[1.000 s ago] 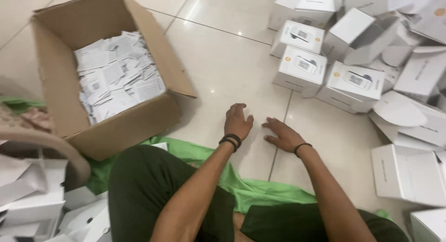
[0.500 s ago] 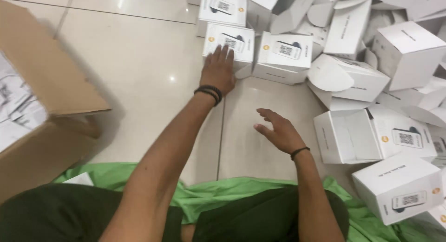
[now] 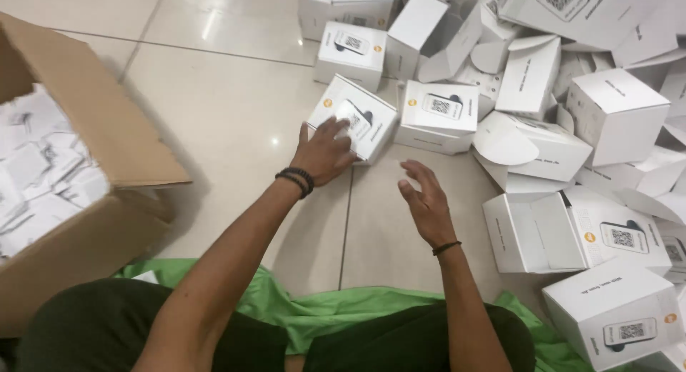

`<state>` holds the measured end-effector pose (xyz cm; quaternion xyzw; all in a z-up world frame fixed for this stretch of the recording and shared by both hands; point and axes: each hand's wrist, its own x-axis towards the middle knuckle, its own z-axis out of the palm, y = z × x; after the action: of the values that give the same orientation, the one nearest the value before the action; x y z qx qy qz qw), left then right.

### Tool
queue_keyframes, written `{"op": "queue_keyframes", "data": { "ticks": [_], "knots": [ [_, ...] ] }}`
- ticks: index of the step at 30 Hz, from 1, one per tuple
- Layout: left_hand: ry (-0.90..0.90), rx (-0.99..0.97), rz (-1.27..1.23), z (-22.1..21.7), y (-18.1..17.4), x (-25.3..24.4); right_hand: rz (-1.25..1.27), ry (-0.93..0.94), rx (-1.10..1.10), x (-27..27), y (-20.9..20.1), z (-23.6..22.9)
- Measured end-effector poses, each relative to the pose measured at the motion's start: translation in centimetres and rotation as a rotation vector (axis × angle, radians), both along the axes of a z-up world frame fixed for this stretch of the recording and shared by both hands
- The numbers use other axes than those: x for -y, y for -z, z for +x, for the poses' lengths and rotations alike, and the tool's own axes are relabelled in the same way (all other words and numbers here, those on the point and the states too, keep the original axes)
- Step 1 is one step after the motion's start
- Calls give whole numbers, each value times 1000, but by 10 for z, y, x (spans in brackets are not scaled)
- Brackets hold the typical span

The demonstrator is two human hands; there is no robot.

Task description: The person packs manuals into product boxes while sitting on the floor.

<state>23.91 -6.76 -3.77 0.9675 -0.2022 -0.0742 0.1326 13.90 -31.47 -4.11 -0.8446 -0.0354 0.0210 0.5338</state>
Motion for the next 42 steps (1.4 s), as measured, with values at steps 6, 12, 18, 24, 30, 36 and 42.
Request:
{"op": "queue_keyframes", "data": {
  "ticks": [6, 12, 18, 24, 30, 36, 42],
  "knots": [
    [11, 130, -264, -47, 46, -61, -162, 111, 102, -16, 4, -14],
    [-262, 6, -497, -64, 65, -65, -177, 151, -128, -28, 13, -28],
    [-452, -252, -865, -24, 89, -1, 14, 160, -176, -24, 9, -34],
    [-598, -385, -820, -7, 108, 38, 40, 211, -182, -3, 19, -19],
    [-291, -505, -838, -42, 50, -11, 281, 342, -65, 17, 4, -11],
    [-188, -794, -1159, -59, -48, -92, 465, 357, 92, 9, -13, -21],
    [-219, -576, -1729, -57, -61, -105, 414, 230, 151, -24, -4, -32]
  ]
}}
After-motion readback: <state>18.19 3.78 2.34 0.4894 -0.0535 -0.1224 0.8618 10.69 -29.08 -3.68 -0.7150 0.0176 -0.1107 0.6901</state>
